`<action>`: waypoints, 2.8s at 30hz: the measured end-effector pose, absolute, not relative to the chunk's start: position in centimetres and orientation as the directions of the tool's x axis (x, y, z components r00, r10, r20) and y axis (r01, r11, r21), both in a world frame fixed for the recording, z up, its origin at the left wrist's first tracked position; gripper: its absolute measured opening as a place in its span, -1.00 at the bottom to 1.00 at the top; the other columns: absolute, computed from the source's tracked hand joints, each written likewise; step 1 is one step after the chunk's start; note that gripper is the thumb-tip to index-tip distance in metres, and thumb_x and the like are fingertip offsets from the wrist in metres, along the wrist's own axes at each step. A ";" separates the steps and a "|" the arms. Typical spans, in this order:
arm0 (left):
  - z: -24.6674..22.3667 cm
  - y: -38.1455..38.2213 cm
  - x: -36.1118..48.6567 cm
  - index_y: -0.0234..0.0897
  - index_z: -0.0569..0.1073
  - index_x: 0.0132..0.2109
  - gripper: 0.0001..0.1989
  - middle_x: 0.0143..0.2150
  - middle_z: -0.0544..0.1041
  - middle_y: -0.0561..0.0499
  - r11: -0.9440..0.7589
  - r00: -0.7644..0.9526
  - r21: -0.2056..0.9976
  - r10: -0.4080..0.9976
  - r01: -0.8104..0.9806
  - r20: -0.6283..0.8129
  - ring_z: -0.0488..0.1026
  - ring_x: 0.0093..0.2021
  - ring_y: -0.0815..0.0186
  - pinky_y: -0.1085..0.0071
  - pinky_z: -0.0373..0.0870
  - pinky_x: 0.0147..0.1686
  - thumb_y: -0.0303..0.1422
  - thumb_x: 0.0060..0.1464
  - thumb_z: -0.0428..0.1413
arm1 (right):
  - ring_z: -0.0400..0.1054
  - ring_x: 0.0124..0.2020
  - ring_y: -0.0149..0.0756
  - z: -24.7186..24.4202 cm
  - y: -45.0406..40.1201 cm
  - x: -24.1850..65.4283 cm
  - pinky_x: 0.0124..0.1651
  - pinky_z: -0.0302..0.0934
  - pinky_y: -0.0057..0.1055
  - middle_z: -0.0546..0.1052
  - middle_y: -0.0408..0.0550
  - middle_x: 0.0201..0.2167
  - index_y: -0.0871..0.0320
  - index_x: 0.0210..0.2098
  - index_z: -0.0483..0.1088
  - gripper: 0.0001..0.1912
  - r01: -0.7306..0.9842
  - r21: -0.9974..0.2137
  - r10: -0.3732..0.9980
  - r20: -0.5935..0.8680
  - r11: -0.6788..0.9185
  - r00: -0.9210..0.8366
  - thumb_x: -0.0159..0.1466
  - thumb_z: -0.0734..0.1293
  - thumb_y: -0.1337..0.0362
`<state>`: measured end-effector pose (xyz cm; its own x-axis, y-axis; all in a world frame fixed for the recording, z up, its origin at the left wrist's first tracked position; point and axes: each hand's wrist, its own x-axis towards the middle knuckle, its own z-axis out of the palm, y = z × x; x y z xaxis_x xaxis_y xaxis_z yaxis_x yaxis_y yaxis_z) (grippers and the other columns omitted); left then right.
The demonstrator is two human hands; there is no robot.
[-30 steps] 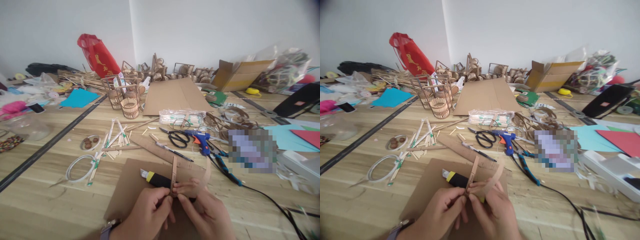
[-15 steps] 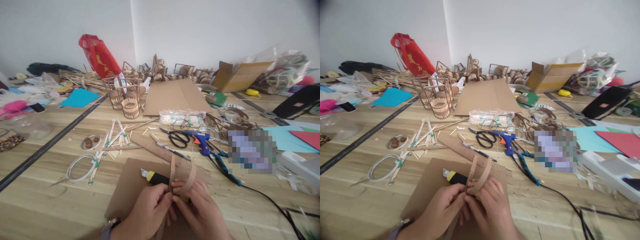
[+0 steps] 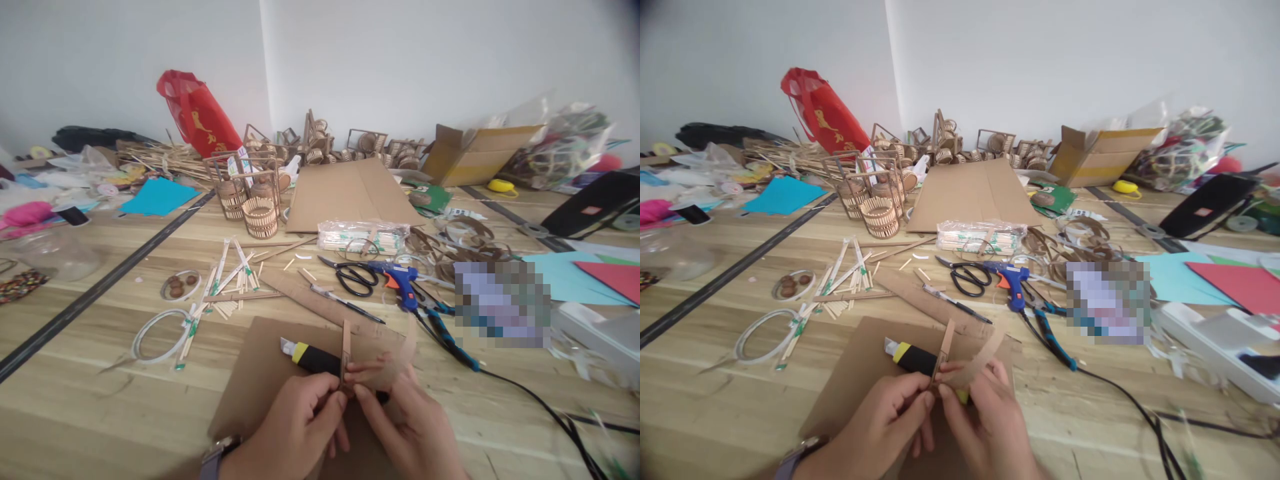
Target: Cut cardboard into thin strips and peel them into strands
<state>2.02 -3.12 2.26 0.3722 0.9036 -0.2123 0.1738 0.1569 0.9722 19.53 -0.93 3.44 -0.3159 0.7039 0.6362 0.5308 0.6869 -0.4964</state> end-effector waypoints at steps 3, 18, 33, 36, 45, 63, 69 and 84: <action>2.2 -3.1 2.0 -0.31 0.43 -0.29 -0.58 -0.56 0.46 0.03 0.147 0.391 0.975 0.898 0.165 -0.202 0.33 -0.60 0.40 0.54 0.22 -0.58 -0.03 0.27 -0.04 | 0.56 -0.33 -0.28 3.4 -1.0 19.6 -0.36 0.43 -0.42 0.65 -0.10 -0.36 0.02 -0.37 0.44 -0.83 0.525 -0.576 0.764 0.586 0.626 -0.269 0.35 0.27 0.25; 2.0 -2.8 2.1 -0.30 0.39 -0.33 -0.46 -0.53 0.49 -0.02 0.150 0.372 0.979 0.908 0.138 -0.192 0.43 -0.55 0.32 0.49 0.33 -0.53 0.12 0.21 -0.07 | 0.56 -0.26 -0.28 3.0 -0.7 19.3 -0.13 0.31 -0.29 0.63 -0.14 -0.34 0.06 -0.21 0.37 -0.91 0.532 -0.339 0.587 0.697 0.776 -0.411 0.34 0.27 0.37; 2.2 -3.1 1.9 -0.30 0.40 -0.34 -0.57 -0.56 0.49 -0.02 0.106 0.403 0.971 0.896 0.214 -0.186 0.39 -0.58 0.36 0.53 0.28 -0.56 -0.06 0.28 -0.10 | 0.56 -0.33 -0.33 3.4 -1.0 19.5 -0.21 0.41 -0.40 0.64 -0.19 -0.37 0.02 -0.27 0.39 -0.90 0.559 -0.417 0.654 0.681 0.717 -0.330 0.33 0.26 0.34; 2.3 -3.2 1.8 -0.31 0.41 -0.34 -0.57 -0.56 0.48 -0.01 0.116 0.411 0.970 0.890 0.212 -0.196 0.38 -0.58 0.37 0.54 0.26 -0.56 -0.07 0.28 -0.09 | 0.56 -0.31 -0.33 3.1 -1.2 19.7 -0.24 0.44 -0.44 0.64 -0.21 -0.36 0.01 -0.28 0.40 -0.91 0.568 -0.474 0.707 0.639 0.673 -0.304 0.34 0.26 0.29; 2.5 -3.2 1.7 -0.34 0.43 -0.31 -0.48 -0.54 0.48 -0.04 0.125 0.453 0.978 0.871 0.168 -0.189 0.40 -0.54 0.35 0.52 0.30 -0.52 0.06 0.26 -0.08 | 0.57 -0.37 -0.37 2.5 -1.7 19.7 -0.33 0.45 -0.56 0.63 -0.14 -0.37 0.02 -0.25 0.44 -0.87 0.471 -0.683 0.823 0.528 0.558 -0.210 0.38 0.24 0.26; 2.6 -2.7 2.2 -0.31 0.39 -0.30 -0.48 -0.50 0.47 -0.01 0.200 0.387 0.971 0.892 0.127 -0.234 0.42 -0.52 0.34 0.48 0.35 -0.49 0.12 0.18 -0.03 | 0.56 -0.29 -0.32 3.1 -1.0 19.4 -0.16 0.40 -0.37 0.65 -0.13 -0.34 0.07 -0.23 0.42 -0.92 0.505 -0.358 0.580 0.709 0.786 -0.401 0.32 0.30 0.37; 2.5 -2.9 1.8 -0.34 0.43 -0.31 -0.55 -0.44 0.53 -0.06 0.166 0.401 0.979 0.894 0.118 -0.200 0.44 -0.49 0.35 0.50 0.33 -0.48 -0.01 0.25 -0.03 | 0.58 -0.32 -0.28 3.4 -1.1 19.6 -0.13 0.41 -0.33 0.66 -0.14 -0.36 0.05 -0.25 0.43 -0.91 0.531 -0.367 0.608 0.685 0.763 -0.401 0.34 0.28 0.33; 2.6 -2.9 1.9 -0.34 0.43 -0.27 -0.49 -0.47 0.51 -0.05 0.155 0.419 0.983 0.889 0.102 -0.183 0.44 -0.48 0.34 0.48 0.35 -0.46 0.08 0.22 -0.03 | 0.56 -0.33 -0.29 2.9 -1.7 19.8 -0.30 0.47 -0.46 0.64 -0.07 -0.33 0.03 -0.26 0.47 -0.84 0.517 -0.616 0.798 0.530 0.595 -0.288 0.38 0.25 0.22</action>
<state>1.91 -2.91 2.58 0.4193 0.8892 -0.1834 0.1015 0.1548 0.9827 19.81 -1.69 2.86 -0.2877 0.7980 0.5296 0.5168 0.5949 -0.6157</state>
